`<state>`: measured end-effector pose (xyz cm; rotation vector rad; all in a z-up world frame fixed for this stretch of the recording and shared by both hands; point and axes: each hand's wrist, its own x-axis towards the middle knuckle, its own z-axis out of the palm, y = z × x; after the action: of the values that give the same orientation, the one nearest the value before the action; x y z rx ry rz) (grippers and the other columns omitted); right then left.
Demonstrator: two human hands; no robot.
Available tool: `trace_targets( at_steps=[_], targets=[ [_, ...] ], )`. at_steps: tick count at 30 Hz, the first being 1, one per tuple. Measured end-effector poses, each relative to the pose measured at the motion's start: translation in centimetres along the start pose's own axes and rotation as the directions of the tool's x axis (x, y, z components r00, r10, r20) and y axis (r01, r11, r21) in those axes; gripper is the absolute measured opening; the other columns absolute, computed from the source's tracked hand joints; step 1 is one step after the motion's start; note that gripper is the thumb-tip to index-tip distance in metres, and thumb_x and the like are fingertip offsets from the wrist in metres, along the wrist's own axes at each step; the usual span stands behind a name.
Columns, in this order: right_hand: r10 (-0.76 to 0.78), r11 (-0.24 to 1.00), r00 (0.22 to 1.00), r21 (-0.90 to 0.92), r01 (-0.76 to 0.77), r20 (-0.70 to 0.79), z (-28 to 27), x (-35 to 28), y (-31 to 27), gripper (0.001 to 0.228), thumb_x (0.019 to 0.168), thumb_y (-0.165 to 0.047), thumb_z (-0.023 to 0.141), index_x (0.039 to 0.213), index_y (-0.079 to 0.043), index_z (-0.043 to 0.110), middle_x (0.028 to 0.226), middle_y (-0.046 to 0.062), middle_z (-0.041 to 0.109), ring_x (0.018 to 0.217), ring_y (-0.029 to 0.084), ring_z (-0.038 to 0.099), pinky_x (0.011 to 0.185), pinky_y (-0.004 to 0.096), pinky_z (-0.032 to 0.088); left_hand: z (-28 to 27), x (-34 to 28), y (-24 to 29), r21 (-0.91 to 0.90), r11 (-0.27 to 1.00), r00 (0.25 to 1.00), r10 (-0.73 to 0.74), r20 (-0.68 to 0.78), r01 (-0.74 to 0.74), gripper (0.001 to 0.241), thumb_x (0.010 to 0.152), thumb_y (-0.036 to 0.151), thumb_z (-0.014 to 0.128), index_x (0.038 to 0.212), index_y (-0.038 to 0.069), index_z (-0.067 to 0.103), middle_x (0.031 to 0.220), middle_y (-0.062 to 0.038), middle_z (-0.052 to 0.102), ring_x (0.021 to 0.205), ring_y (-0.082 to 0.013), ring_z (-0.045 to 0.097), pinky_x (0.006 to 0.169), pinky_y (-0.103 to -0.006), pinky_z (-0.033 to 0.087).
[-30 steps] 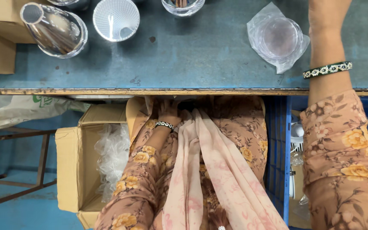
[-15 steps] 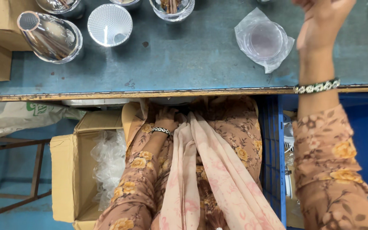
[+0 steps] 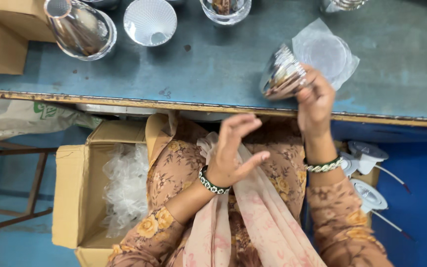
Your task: The person assembles small light fixtures by inserting a clear plastic diffuser into a metallic reflector cup. They handle each unit one at a time, rotate it to check the fit, and place the assembled unit on the table.
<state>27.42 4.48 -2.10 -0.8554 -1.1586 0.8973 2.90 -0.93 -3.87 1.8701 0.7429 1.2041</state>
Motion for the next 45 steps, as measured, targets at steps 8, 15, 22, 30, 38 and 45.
trace_targets(
  at_steps=[8, 15, 22, 30, 38, 45],
  targets=[
    [0.114, 0.987, 0.933, -0.144, -0.067, 0.341, 2.6, -3.5, -3.7, 0.037, 0.087, -0.035, 0.086, 0.096, -0.005, 0.067, 0.153, 0.024, 0.051, 0.138, 0.03, 0.054, 0.118, 0.04, 0.041, 0.1, 2.8, 0.4, -0.579, 0.787, 0.97, -0.241, 0.027, 0.212, 0.103, 0.09, 0.031, 0.085, 0.164, 0.01, 0.017, 0.165, -0.015, 0.035, 0.151, -0.0279, 0.045, 0.126, -0.0439, 0.041],
    [0.132, 0.991, 0.937, -0.074, -0.114, 0.324, 3.4, -4.4, -4.4, 0.041, 0.086, -0.043, 0.086, 0.087, -0.005, 0.072, 0.158, 0.03, 0.048, 0.146, 0.038, 0.052, 0.123, 0.045, 0.04, -1.1, 1.9, -0.8, -0.487, 0.829, 0.96, -0.256, 0.109, 0.276, 0.101, 0.081, 0.028, 0.09, 0.161, 0.01, 0.031, 0.154, -0.013, 0.05, 0.135, -0.0224, 0.058, 0.115, -0.0386, 0.05],
    [0.039, 0.987, 0.998, 0.151, -0.047, 0.054, 3.6, -4.2, -2.4, 0.049, 0.092, -0.049, 0.079, 0.087, -0.001, 0.07, 0.153, 0.024, 0.054, 0.117, 0.026, 0.064, 0.104, 0.039, 0.051, -2.2, 2.4, -1.1, -0.414, 0.882, 0.973, -0.225, 0.053, 0.226, 0.105, 0.079, 0.031, 0.091, 0.161, 0.011, 0.029, 0.153, -0.014, 0.049, 0.139, -0.0261, 0.056, 0.118, -0.0414, 0.048],
    [-0.092, 0.895, 0.994, -0.442, 0.059, -0.052, 3.0, 1.5, -1.3, 0.032, 0.096, -0.031, 0.081, 0.096, -0.002, 0.067, 0.133, 0.013, 0.064, 0.11, 0.018, 0.061, 0.095, 0.031, 0.051, -5.4, 8.3, -3.2, -0.721, 0.681, 0.977, -0.211, -0.025, 0.128, 0.114, 0.08, 0.044, 0.093, 0.159, 0.014, 0.016, 0.147, -0.016, 0.046, 0.136, -0.0276, 0.056, 0.114, -0.0408, 0.053],
    [-0.215, 0.538, 0.975, -0.826, 0.166, 0.056, 4.8, 2.8, -0.4, 0.042, 0.092, -0.035, 0.091, 0.117, -0.006, 0.072, 0.141, 0.011, 0.059, 0.137, 0.031, 0.056, 0.108, 0.038, 0.051, -6.0, 11.3, -6.3, -0.688, 0.723, 0.968, -0.211, -0.134, 0.062, 0.111, 0.087, 0.052, 0.087, 0.162, 0.013, 0.016, 0.145, -0.014, 0.048, 0.131, -0.0234, 0.058, 0.112, -0.0371, 0.054],
    [-0.416, 0.48, 0.906, -0.827, 0.293, 0.079, 4.1, 1.4, -0.3, 0.058, 0.097, -0.049, 0.076, 0.134, -0.007, 0.062, 0.159, 0.015, 0.043, 0.143, 0.033, 0.045, 0.115, 0.045, 0.045, -6.2, 10.7, -6.8, -0.676, 0.736, 0.992, -0.105, -0.071, 0.03, 0.113, 0.085, 0.054, 0.088, 0.163, 0.013, 0.018, 0.15, -0.011, 0.041, 0.133, -0.0199, 0.053, 0.117, -0.0353, 0.053]
  ],
)
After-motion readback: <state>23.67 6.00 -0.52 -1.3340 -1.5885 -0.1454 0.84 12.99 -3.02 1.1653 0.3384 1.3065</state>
